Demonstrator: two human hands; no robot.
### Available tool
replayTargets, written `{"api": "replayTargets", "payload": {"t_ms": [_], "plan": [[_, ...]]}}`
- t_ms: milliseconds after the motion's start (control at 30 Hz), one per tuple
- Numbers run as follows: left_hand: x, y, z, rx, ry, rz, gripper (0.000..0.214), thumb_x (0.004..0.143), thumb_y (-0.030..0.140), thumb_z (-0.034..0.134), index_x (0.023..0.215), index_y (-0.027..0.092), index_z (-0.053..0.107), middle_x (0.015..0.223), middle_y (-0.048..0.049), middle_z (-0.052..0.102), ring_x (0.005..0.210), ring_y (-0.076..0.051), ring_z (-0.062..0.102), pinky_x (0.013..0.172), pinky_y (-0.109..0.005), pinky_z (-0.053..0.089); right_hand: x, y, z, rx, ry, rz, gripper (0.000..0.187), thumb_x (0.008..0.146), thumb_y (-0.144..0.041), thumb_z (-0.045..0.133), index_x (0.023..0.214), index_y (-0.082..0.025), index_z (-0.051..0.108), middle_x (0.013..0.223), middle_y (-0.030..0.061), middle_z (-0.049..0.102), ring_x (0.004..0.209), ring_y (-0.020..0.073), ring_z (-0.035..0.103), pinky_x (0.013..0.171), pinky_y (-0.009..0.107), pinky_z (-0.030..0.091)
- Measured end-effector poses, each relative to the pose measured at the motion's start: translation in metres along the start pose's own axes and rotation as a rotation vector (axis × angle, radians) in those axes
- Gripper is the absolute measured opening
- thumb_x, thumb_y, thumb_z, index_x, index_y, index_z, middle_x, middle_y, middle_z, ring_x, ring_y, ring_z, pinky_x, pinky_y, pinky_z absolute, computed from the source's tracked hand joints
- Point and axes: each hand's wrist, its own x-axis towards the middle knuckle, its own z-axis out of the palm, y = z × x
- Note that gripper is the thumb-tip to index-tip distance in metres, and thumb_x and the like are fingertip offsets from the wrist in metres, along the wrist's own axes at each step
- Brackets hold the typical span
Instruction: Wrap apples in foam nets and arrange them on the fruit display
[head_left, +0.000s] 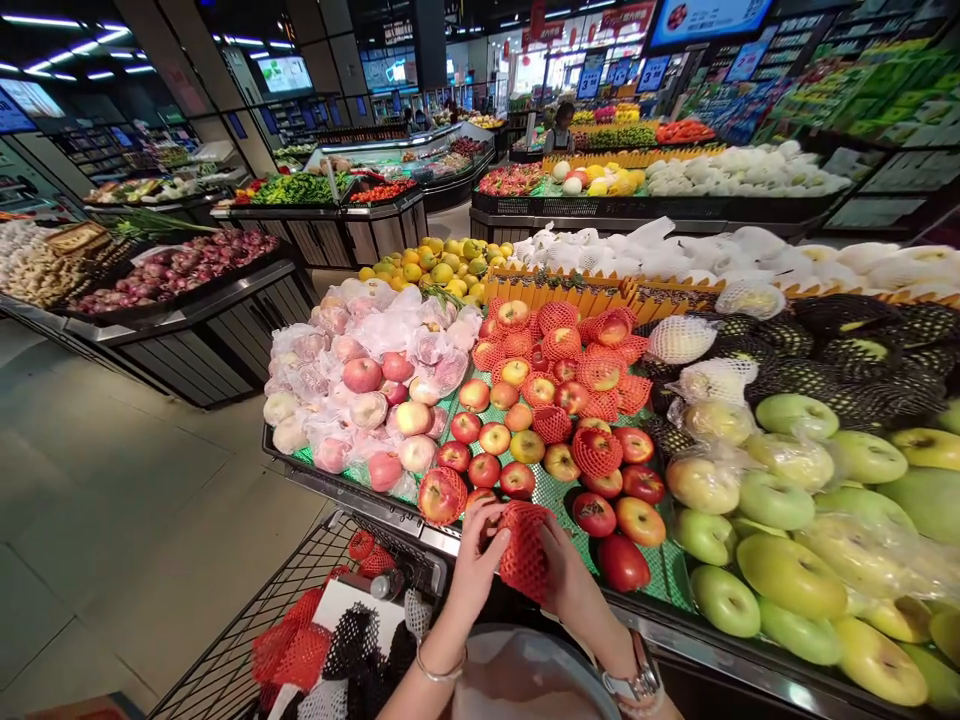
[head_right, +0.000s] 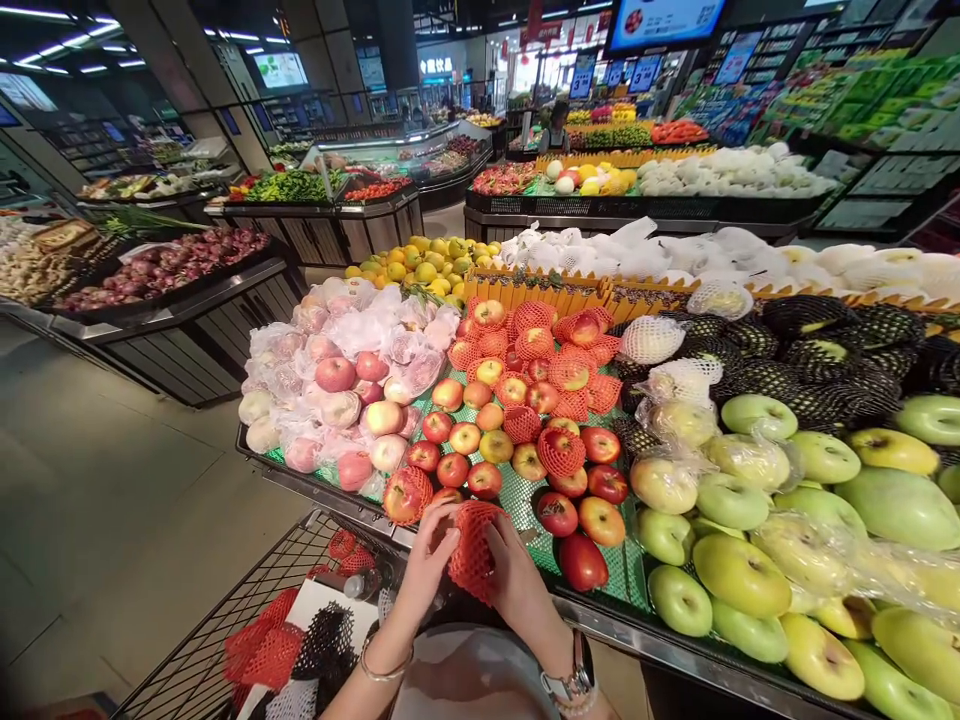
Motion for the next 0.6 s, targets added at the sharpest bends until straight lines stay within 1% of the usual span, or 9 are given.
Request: {"api": "replayTargets", "payload": {"t_ms": [67,133,200,267,367,467,533,567,600], "plan": [[-0.003,0.008,-0.003,-0.041,0.020,0.036,0.045,0.080,0.063,0.062,0.087,0.018,0.067,0.116,-0.0122,0.061,0.116,-0.026,0.055,0.106,-0.039,0.039,-0.001,0.001,0.004,-0.009,0.018,-0.007,0.048,0.073,-0.008,0.056,0.119,-0.020,0.060,0.120,0.0134,0.062,0.116,0.0310,0.059,0.096,0.043,0.053],[-0.005,0.012,-0.007,-0.114,-0.013,0.008,0.046,0.077,0.063,0.066,0.077,0.017,0.061,0.097,-0.0082,0.062,0.098,-0.022,0.057,0.094,-0.034,0.043,-0.003,0.003,0.007,-0.026,0.019,-0.006,0.044,0.073,-0.007,0.055,0.115,-0.020,0.062,0.118,0.0128,0.062,0.112,0.0300,0.060,0.093,0.041,0.054],[-0.008,0.013,-0.010,-0.191,-0.025,-0.062,0.051,0.075,0.067,0.066,0.077,0.017,0.056,0.080,-0.0023,0.055,0.080,-0.016,0.051,0.079,-0.029,0.042,-0.006,0.007,0.012,-0.050,0.045,-0.016,0.045,0.070,-0.006,0.054,0.112,-0.019,0.063,0.115,0.0131,0.063,0.108,0.0298,0.061,0.091,0.042,0.055],[-0.010,0.011,-0.012,-0.221,-0.015,-0.102,0.054,0.075,0.070,0.064,0.077,0.018,0.052,0.072,0.0019,0.046,0.071,-0.013,0.043,0.070,-0.026,0.038,-0.009,0.011,0.017,-0.078,0.096,-0.033,0.050,0.067,-0.004,0.052,0.114,-0.017,0.062,0.113,0.0138,0.064,0.106,0.0298,0.061,0.089,0.042,0.055],[-0.011,0.004,-0.013,-0.176,0.002,-0.073,0.052,0.078,0.069,0.063,0.080,0.019,0.050,0.072,0.0037,0.040,0.070,-0.012,0.038,0.069,-0.025,0.035,-0.011,0.016,0.023,-0.125,0.169,-0.061,0.052,0.065,-0.004,0.051,0.114,-0.017,0.059,0.114,0.0142,0.064,0.107,0.0295,0.063,0.089,0.042,0.056],[-0.013,-0.004,-0.013,-0.101,0.052,-0.064,0.049,0.081,0.067,0.060,0.091,0.020,0.052,0.075,0.0034,0.042,0.072,-0.013,0.040,0.073,-0.026,0.038,-0.011,0.020,0.025,-0.162,0.214,-0.096,0.049,0.068,-0.007,0.054,0.116,-0.017,0.056,0.117,0.0153,0.064,0.109,0.0307,0.063,0.089,0.043,0.057],[-0.014,-0.006,-0.013,-0.116,0.076,-0.105,0.053,0.083,0.071,0.055,0.102,0.021,0.054,0.087,-0.0007,0.051,0.081,-0.015,0.048,0.078,-0.028,0.042,-0.010,0.022,0.026,-0.164,0.244,-0.122,0.047,0.071,-0.012,0.059,0.118,-0.017,0.054,0.115,0.0156,0.065,0.108,0.0316,0.065,0.087,0.044,0.058],[-0.015,-0.006,-0.013,-0.158,0.052,-0.142,0.057,0.083,0.073,0.051,0.109,0.022,0.054,0.097,-0.0039,0.055,0.088,-0.018,0.052,0.080,-0.030,0.045,-0.009,0.024,0.027,-0.153,0.250,-0.123,0.046,0.072,-0.015,0.062,0.117,-0.017,0.053,0.113,0.0153,0.066,0.106,0.0315,0.065,0.086,0.043,0.059],[-0.015,-0.005,-0.012,-0.218,-0.004,-0.190,0.061,0.083,0.074,0.048,0.116,0.023,0.054,0.109,-0.0068,0.057,0.095,-0.020,0.055,0.082,-0.032,0.047,-0.009,0.026,0.029,-0.139,0.248,-0.120,0.045,0.072,-0.018,0.065,0.116,-0.018,0.054,0.111,0.0151,0.066,0.104,0.0313,0.066,0.084,0.043,0.059]]}}
